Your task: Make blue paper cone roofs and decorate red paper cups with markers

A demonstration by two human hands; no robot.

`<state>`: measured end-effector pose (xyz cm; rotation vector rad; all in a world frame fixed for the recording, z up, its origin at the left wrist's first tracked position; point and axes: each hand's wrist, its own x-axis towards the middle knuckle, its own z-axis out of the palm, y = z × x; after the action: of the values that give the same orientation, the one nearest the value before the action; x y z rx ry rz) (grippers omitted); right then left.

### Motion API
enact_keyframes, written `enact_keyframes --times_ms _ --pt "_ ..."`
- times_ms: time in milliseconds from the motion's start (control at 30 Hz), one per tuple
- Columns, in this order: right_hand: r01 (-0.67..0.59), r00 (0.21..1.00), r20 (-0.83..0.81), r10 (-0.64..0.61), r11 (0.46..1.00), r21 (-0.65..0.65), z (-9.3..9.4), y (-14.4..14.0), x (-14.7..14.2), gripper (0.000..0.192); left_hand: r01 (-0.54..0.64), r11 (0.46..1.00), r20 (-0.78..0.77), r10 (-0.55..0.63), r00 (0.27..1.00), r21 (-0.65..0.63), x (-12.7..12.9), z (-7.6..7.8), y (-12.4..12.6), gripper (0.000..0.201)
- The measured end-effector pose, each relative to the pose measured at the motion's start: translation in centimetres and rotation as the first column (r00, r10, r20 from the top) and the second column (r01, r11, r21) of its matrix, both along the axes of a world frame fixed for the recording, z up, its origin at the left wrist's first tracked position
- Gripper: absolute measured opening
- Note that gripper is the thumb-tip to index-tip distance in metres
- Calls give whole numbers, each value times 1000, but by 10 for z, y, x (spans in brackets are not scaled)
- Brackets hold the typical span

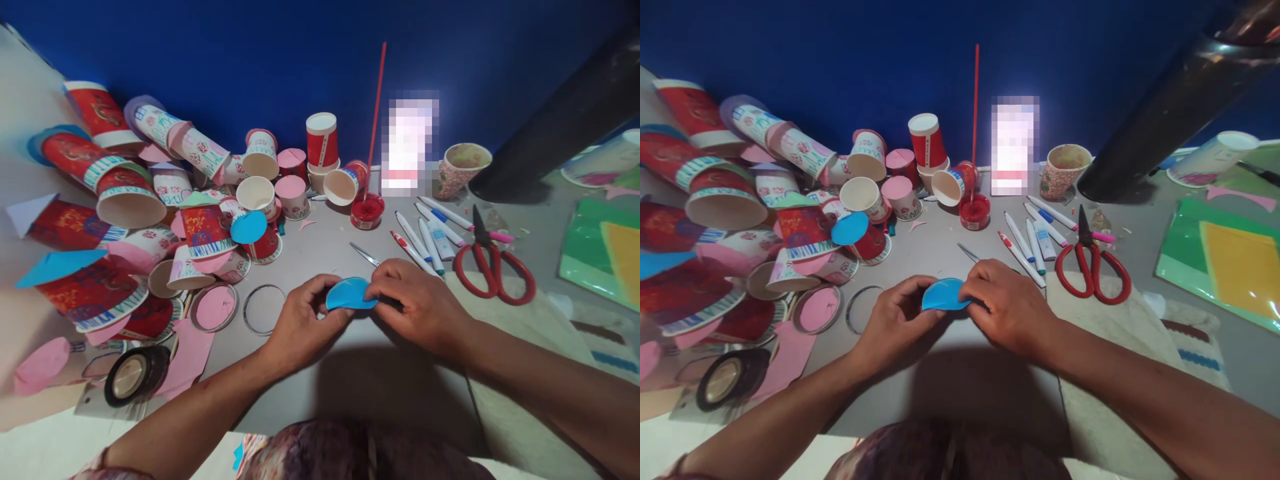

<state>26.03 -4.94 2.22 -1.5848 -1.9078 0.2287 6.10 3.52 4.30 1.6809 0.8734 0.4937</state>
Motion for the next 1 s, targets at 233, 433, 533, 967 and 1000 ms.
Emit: enact_keyframes --times_ms 233,433,533,967,1000 --pt "-178 963 204 178 984 -14 -9 7 2 21 90 819 14 -118 993 566 -8 -12 8 7" --pt "27 980 198 -24 1000 -13 5 5 19 24 386 637 -332 -210 920 667 -9 -30 6 23" --pt "226 905 410 -114 945 -238 17 4 30 18 326 665 -397 -48 916 672 -9 -29 4 50" --pt "369 891 434 -133 769 -522 20 11 43 21 -79 997 -139 79 987 3 -7 -8 17 14" --pt "341 931 314 -188 755 -560 21 13 44 20 -111 987 -98 100 990 -114 -7 -6 21 17"
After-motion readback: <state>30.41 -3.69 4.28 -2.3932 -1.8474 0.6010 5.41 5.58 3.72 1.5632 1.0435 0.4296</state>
